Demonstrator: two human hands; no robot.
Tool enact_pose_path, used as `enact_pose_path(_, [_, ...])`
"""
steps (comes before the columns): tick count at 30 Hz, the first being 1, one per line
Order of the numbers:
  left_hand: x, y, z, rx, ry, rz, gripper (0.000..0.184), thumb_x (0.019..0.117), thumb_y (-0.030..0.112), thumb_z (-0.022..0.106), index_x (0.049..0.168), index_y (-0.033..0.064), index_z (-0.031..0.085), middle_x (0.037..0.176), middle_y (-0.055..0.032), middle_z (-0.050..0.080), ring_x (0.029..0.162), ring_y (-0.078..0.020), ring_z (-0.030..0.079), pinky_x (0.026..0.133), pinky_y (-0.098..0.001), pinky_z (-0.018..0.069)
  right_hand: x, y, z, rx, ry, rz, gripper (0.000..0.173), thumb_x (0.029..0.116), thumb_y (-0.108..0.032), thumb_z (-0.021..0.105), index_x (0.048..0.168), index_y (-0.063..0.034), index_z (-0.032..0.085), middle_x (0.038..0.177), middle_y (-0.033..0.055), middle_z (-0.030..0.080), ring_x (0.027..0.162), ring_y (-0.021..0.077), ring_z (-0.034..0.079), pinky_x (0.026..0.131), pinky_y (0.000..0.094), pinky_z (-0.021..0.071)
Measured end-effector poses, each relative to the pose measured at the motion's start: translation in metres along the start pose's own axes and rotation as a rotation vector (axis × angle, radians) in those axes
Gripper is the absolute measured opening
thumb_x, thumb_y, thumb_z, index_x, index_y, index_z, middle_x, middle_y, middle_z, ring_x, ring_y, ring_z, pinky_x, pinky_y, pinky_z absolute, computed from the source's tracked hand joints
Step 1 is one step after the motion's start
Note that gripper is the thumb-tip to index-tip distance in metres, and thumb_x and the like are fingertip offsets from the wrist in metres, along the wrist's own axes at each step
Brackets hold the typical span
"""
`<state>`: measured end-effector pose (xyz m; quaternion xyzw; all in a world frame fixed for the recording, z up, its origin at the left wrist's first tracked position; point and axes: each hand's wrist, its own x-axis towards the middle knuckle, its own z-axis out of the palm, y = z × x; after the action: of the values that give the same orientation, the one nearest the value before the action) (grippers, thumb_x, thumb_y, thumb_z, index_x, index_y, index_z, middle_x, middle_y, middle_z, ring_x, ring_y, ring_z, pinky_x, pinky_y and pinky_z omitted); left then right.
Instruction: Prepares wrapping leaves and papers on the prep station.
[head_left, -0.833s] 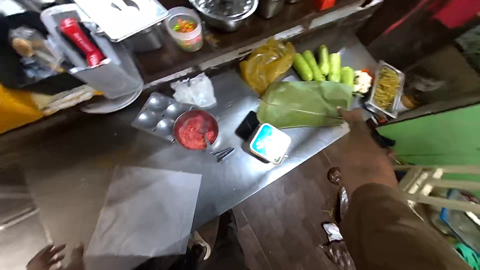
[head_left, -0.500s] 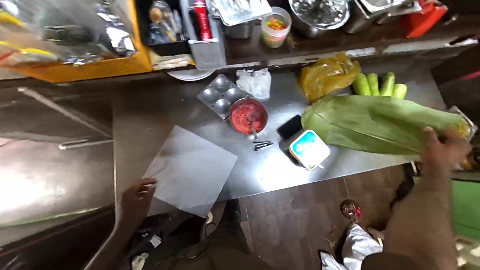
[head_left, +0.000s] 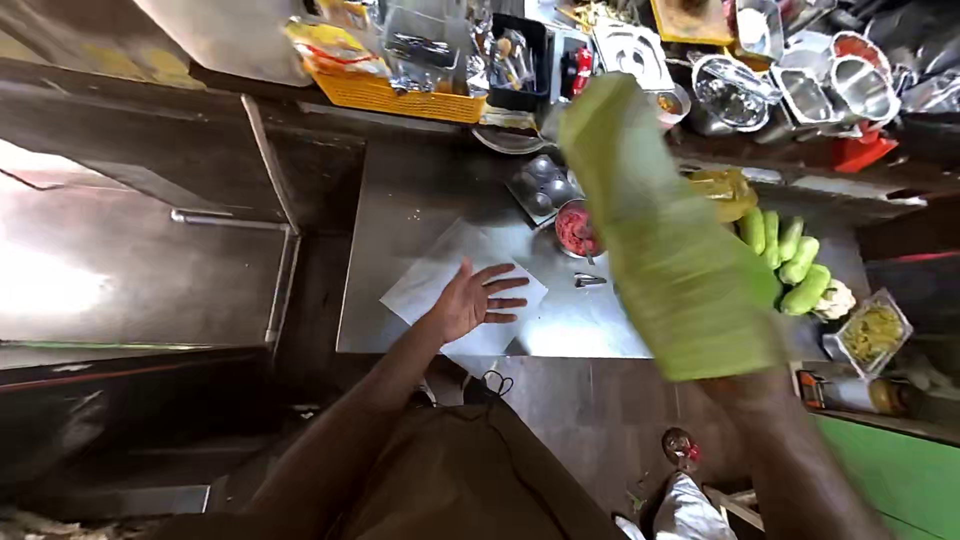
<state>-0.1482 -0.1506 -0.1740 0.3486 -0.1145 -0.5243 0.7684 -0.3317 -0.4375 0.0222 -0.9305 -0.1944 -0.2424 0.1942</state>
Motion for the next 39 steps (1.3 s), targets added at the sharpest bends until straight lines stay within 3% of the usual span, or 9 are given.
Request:
enact_pose_path(5, [-0.037,0.011,-0.109,-0.266,0.253,0.198,0.119,0.0747,0.095,-0.01,0.162,0.0216,0.024,0.163,-0.0126,0.037,0.146,-0.0383,0.041,0.107,-0.0684,0.0429,-0.03,0.018,0.132,0.123,-0.426,-0.003,0.028,0.0956,-0.003,0.06,0.108,-0.0205,0.079,0.122,-0.0045,0.073,0.125,0.0194,0.061,0.11,0.0484,0.0468])
enact_pose_path(10, [-0.062,-0.013,-0.189,-0.337,0.655,0.149,0.099,0.0874,0.09,0.018,0.158,0.0227,0.034,0.16,-0.0119,0.038,0.143,-0.0372,0.043,0.105,-0.0687,0.0421,-0.112,0.051,0.209,0.218,-0.4,0.349,0.039,0.096,0.003,0.055,0.104,-0.0258,0.081,0.12,-0.0088,0.074,0.132,0.0207,0.056,0.112,0.0542,0.0437])
enact_pose_path(13, [-0.052,-0.012,-0.179,-0.056,0.906,-0.051,0.07,0.0941,0.054,0.068,0.148,0.0156,0.048,0.147,-0.013,0.053,0.127,-0.0325,0.06,0.098,-0.0525,0.0547,-0.144,0.069,0.23,0.228,-0.362,0.521,0.043,0.0954,0.009,0.051,0.102,-0.0218,0.081,0.123,-0.0061,0.073,0.132,0.0222,0.057,0.113,0.0524,0.0448])
enact_pose_path(15, [-0.04,-0.009,-0.166,0.106,0.994,-0.125,0.067,0.0892,0.041,0.08,0.143,0.0102,0.052,0.137,-0.017,0.06,0.113,-0.0332,0.067,0.09,-0.0506,0.0585,-0.152,0.078,0.238,0.246,-0.313,0.588,0.042,0.0955,0.011,0.05,0.101,-0.0178,0.08,0.123,-0.0039,0.074,0.13,0.021,0.059,0.116,0.0469,0.0446])
enact_pose_path(19, [-0.009,-0.013,-0.159,0.412,1.043,-0.129,0.043,0.0945,0.029,0.075,0.129,0.0053,0.064,0.118,-0.0165,0.069,0.094,-0.0266,0.069,0.081,-0.0461,0.0584,-0.153,0.095,0.239,0.362,-0.192,0.636,0.038,0.093,0.011,0.051,0.103,-0.0134,0.078,0.122,0.0005,0.073,0.127,0.0203,0.061,0.113,0.0464,0.0469])
enact_pose_path(24, [0.005,0.025,-0.127,0.533,1.077,0.196,0.021,0.0973,0.019,0.069,0.108,0.0013,0.068,0.102,-0.014,0.069,0.09,-0.0235,0.067,0.08,-0.0459,0.0578,-0.126,0.125,0.214,0.549,-0.007,0.642,0.022,0.0941,-0.008,0.057,0.099,-0.0131,0.078,0.124,0.0043,0.072,0.126,0.0241,0.061,0.111,0.0485,0.0481])
enact_pose_path(29, [-0.044,-0.002,-0.085,0.234,1.186,0.345,0.027,0.1033,0.013,0.057,0.128,0.0011,0.057,0.121,-0.0152,0.064,0.105,-0.0271,0.069,0.088,-0.0468,0.0618,-0.129,0.17,0.21,0.581,-0.094,0.466,0.021,0.0922,-0.007,0.06,0.1,-0.0133,0.079,0.125,0.0035,0.073,0.129,0.025,0.06,0.116,0.0488,0.0445])
enact_pose_path(34, [-0.069,-0.08,-0.1,0.14,1.425,0.28,0.028,0.1034,0.016,0.058,0.128,0.0027,0.057,0.112,-0.0135,0.066,0.092,-0.0216,0.067,0.079,-0.0417,0.0589,-0.148,0.188,0.243,0.503,-0.408,0.299,0.038,0.0893,0.012,0.054,0.108,-0.0106,0.078,0.13,0.0009,0.071,0.134,0.0243,0.056,0.117,0.049,0.0419])
enact_pose_path(39, [-0.103,-0.12,-0.092,0.276,1.589,0.355,0.061,0.0981,0.017,0.067,0.15,0.0023,0.039,0.142,-0.0178,0.056,0.124,-0.0263,0.061,0.101,-0.0437,0.0557,-0.157,0.157,0.242,0.465,-0.557,0.214,0.046,0.0972,0.003,0.042,0.12,-0.0187,0.076,0.132,-0.0006,0.069,0.134,0.0244,0.055,0.115,0.051,0.0428])
